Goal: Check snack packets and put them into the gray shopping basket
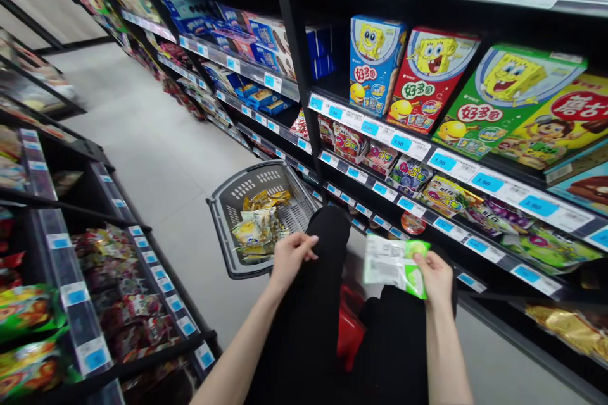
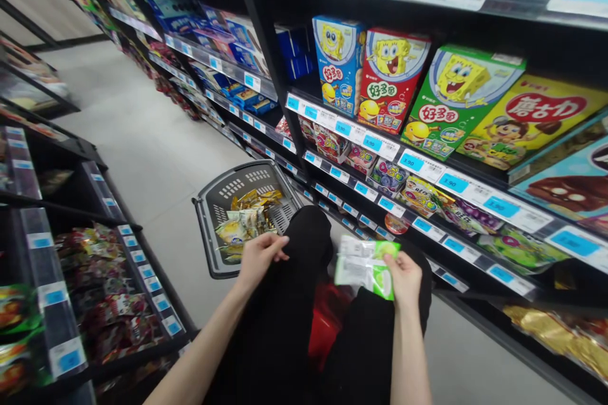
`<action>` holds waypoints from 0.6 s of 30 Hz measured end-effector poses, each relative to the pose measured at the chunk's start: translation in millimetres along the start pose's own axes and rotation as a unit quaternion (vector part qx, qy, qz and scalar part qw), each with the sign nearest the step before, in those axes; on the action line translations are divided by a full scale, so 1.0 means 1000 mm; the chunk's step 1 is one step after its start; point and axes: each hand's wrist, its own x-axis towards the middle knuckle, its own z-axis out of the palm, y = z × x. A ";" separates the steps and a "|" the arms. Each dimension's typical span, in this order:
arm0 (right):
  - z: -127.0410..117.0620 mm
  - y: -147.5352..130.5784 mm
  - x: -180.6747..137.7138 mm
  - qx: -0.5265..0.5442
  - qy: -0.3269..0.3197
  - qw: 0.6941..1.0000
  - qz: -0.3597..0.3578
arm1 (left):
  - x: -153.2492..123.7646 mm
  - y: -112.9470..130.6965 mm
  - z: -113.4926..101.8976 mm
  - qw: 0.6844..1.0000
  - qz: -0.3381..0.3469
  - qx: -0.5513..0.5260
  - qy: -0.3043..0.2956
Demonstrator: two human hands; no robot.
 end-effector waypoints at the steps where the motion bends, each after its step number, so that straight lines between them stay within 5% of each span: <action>1: -0.002 -0.005 0.001 -0.010 0.001 1.000 -0.011 | -0.003 0.001 -0.003 1.000 -0.006 0.001 -0.003; 4: 0.004 -0.032 -0.002 -0.047 -0.023 0.998 -0.041 | -0.018 0.001 0.007 0.996 -0.053 0.007 -0.078; 7: 0.024 -0.073 -0.016 -0.118 -0.113 0.978 -0.128 | -0.031 0.002 0.026 0.960 -0.152 -0.047 -0.229; 10: 0.046 -0.115 -0.042 -0.259 -0.290 0.832 -0.396 | -0.032 0.002 0.028 0.869 -0.252 -0.212 -0.370; 12: 0.055 -0.132 -0.060 -0.340 -0.322 0.716 -0.518 | -0.029 0.000 0.019 0.832 -0.262 -0.298 -0.387; 14: 0.054 -0.137 -0.074 -0.383 -0.328 0.643 -0.576 | -0.028 -0.005 0.007 0.827 -0.260 -0.328 -0.375; 16: 0.045 -0.132 -0.078 -0.388 -0.347 0.634 -0.571 | -0.029 -0.007 -0.002 0.838 -0.262 -0.320 -0.356; 18: 0.030 -0.120 -0.072 -0.367 -0.350 0.706 -0.495 | -0.033 -0.007 -0.005 0.866 -0.244 -0.307 -0.310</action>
